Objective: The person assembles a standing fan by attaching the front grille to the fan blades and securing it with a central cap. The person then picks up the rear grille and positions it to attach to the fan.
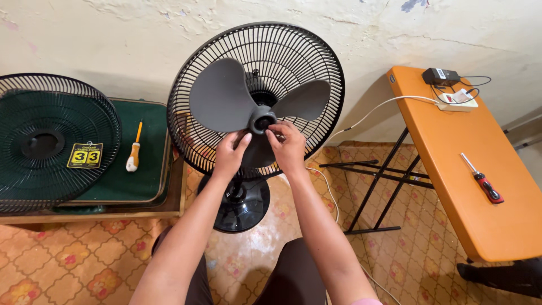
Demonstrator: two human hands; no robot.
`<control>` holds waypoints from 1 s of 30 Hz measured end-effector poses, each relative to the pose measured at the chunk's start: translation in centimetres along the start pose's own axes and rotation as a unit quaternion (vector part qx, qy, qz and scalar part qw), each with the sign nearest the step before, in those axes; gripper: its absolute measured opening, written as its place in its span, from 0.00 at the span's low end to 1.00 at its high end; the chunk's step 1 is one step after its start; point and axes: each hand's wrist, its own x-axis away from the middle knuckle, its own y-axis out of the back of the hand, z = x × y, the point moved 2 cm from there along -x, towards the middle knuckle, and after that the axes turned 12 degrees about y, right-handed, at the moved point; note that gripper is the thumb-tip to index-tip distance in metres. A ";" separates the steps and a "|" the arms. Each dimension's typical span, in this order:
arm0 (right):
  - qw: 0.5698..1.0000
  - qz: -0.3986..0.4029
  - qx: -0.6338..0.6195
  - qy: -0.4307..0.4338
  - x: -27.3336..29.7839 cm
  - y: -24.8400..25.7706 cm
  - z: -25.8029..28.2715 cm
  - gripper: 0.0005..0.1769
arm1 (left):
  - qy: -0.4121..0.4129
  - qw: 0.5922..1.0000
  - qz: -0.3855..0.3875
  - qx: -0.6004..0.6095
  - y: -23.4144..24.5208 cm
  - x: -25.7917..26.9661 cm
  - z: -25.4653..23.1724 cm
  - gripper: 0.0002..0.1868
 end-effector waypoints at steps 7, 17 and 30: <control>0.982 0.007 0.170 -0.082 0.1 0.2 1.3 0.16 | 0.011 0.965 -0.052 -0.257 -0.1 -3.1 -3.1 0.21; 0.972 -0.052 0.227 0.010 -0.2 -2.1 0.5 0.20 | 0.061 0.945 -0.010 -0.322 0.1 -4.5 -3.0 0.34; 0.981 -0.107 0.161 0.019 0.2 -2.5 0.8 0.19 | 0.081 0.924 -0.043 -0.371 -0.9 -4.4 -5.9 0.30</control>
